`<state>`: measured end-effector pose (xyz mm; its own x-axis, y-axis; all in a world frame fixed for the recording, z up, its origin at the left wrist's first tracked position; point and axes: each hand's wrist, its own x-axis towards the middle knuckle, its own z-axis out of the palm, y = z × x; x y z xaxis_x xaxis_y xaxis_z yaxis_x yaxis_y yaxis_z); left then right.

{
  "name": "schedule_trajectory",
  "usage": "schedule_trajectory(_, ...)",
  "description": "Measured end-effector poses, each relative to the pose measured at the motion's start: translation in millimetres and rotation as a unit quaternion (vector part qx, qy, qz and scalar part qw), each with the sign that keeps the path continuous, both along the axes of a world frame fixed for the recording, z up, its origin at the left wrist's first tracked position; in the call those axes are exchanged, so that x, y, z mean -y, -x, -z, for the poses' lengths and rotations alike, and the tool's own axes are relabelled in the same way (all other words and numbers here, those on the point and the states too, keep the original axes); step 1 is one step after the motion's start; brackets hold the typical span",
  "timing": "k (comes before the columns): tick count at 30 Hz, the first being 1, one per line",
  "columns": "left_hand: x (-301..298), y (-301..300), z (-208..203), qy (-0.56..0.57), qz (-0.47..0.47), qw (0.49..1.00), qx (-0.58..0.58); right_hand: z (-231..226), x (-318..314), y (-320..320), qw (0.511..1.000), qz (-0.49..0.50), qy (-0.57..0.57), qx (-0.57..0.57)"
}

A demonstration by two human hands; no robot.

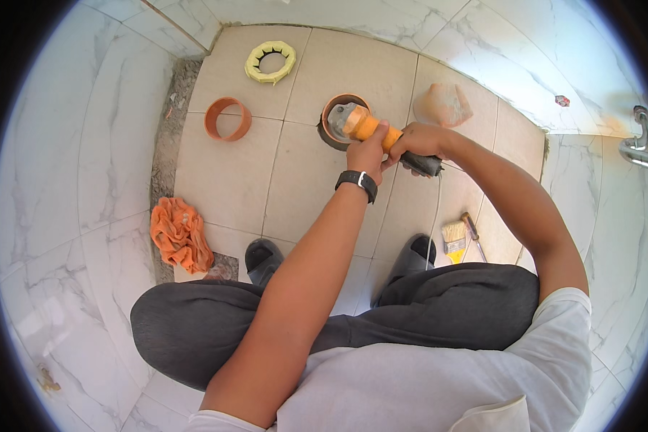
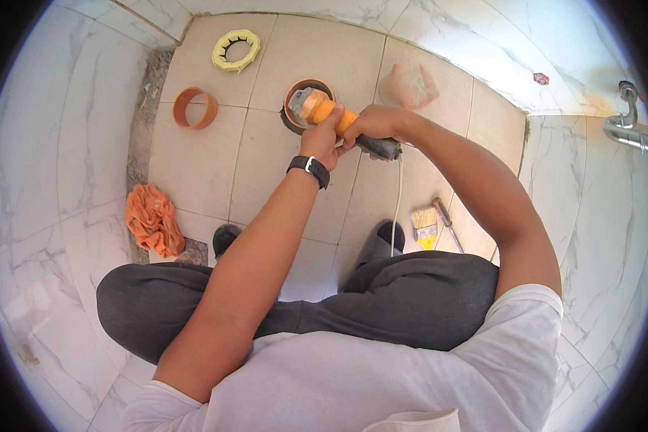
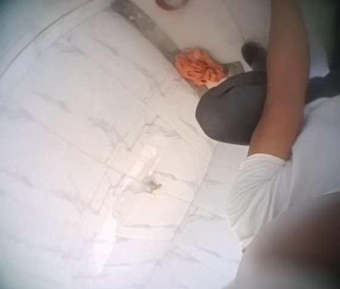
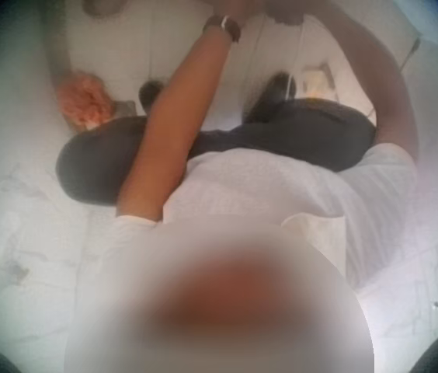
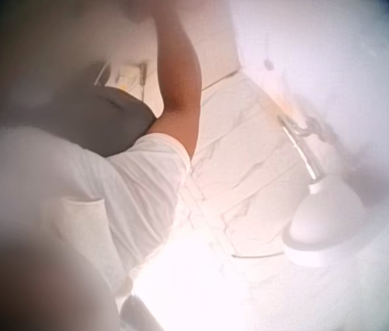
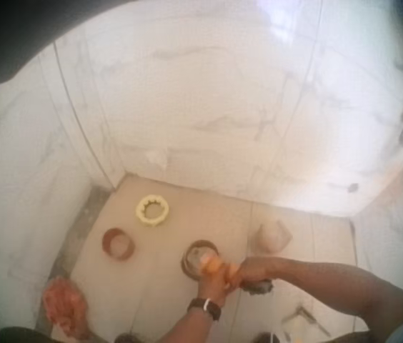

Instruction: The person uses an angle grinder to smooth the edges of a plastic pipe protruding from the floor. They repeatedly grind the pipe's rim, pause to wipe away debris with a cloth, and continue grinding until the end of the clip.

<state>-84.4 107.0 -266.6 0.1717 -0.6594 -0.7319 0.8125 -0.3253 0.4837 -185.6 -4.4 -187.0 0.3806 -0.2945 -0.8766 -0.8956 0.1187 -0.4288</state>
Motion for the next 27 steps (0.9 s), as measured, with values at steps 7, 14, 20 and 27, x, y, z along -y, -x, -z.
schedule_trajectory(7,-2,6,2,-0.006,0.001,1.000,0.001,4,-2,7,1.000,-0.017,0.013,-0.011)
schedule_trajectory(14,-1,1,4,0.000,0.002,1.000,0.000,11,-3,8,0.999,0.025,-0.005,0.024)
schedule_trajectory(20,-2,2,4,0.004,0.008,1.000,0.007,15,-1,8,1.000,0.015,0.000,0.013)
schedule_trajectory(27,-1,1,2,-0.008,0.003,1.000,0.017,18,-1,8,1.000,0.020,-0.003,0.014)
